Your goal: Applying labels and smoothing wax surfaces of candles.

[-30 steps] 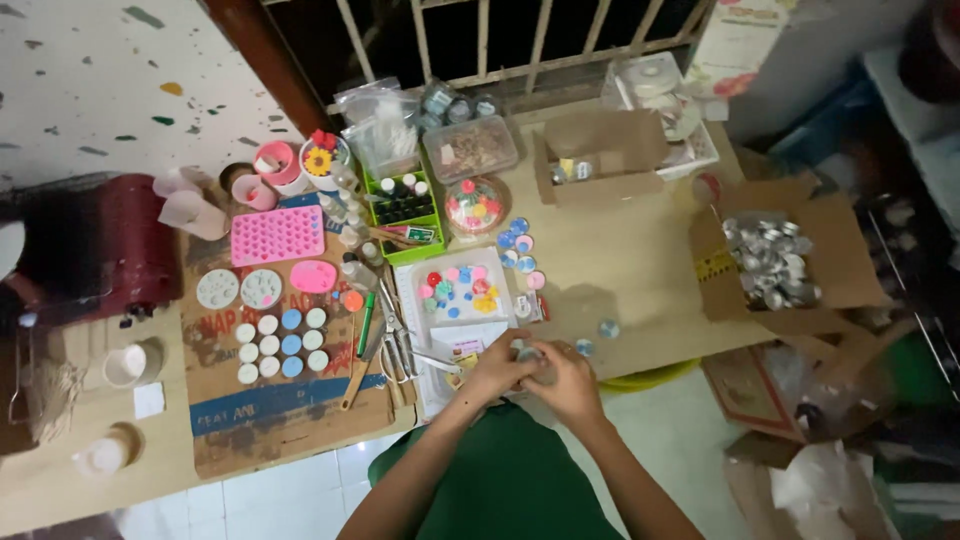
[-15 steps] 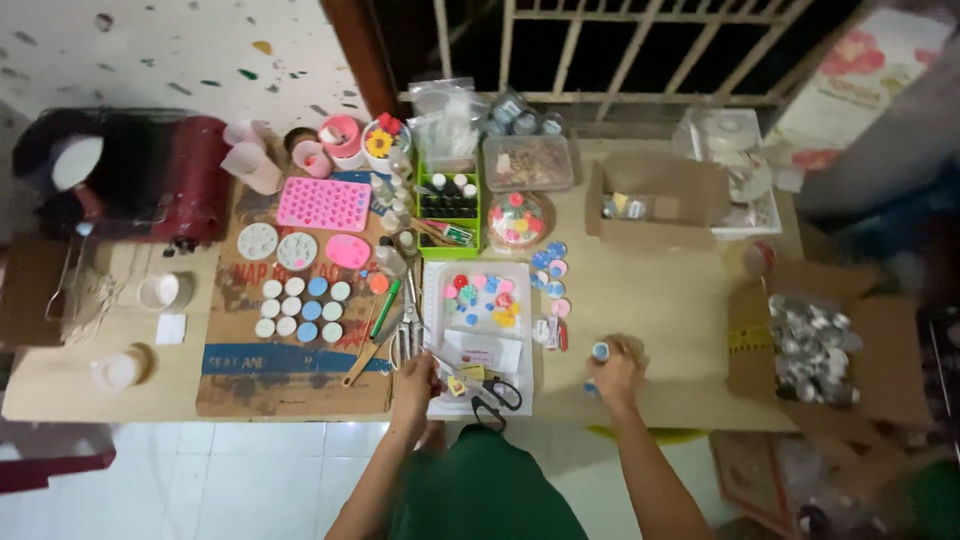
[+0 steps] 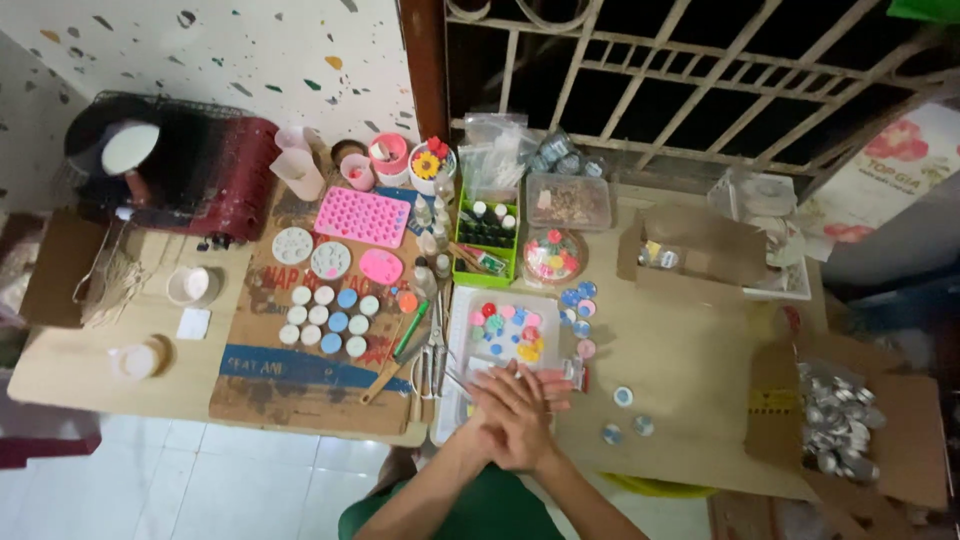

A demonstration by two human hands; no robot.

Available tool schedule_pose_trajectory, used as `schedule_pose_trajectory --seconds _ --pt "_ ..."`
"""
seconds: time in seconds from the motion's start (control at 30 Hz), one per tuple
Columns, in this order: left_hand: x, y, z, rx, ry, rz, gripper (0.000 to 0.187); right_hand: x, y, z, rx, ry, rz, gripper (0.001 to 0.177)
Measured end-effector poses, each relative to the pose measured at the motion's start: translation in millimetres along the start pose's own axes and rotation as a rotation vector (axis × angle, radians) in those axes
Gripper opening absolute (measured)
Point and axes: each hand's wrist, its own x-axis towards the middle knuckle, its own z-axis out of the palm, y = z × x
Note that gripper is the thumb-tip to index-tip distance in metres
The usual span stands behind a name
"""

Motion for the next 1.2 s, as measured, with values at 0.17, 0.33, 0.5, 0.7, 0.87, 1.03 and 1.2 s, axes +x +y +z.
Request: schedule_pose_trajectory --seconds 0.17,0.33,0.5,0.7,0.87,1.03,1.2 --pt "-23 70 142 -0.034 0.315 0.184 0.066 23 47 33 -0.153 -0.043 -0.054 0.070" --pt "-52 163 166 0.267 0.502 0.253 0.046 27 131 73 -0.187 0.100 0.418 0.041" --pt "-54 249 131 0.449 0.735 0.342 0.011 49 189 82 -0.338 0.213 0.762 0.041" --pt "-3 267 97 0.814 0.812 0.381 0.021 95 297 45 -0.080 0.483 0.988 0.019" --pt "60 268 129 1.484 0.579 0.287 0.021 90 508 46 -0.087 0.321 1.534 0.080" --pt "179 307 122 2.217 0.396 0.159 0.035 114 544 53 0.409 0.370 1.344 0.090" --pt "264 333 47 2.616 0.169 0.066 0.040 126 546 57 0.248 0.175 1.546 0.109"
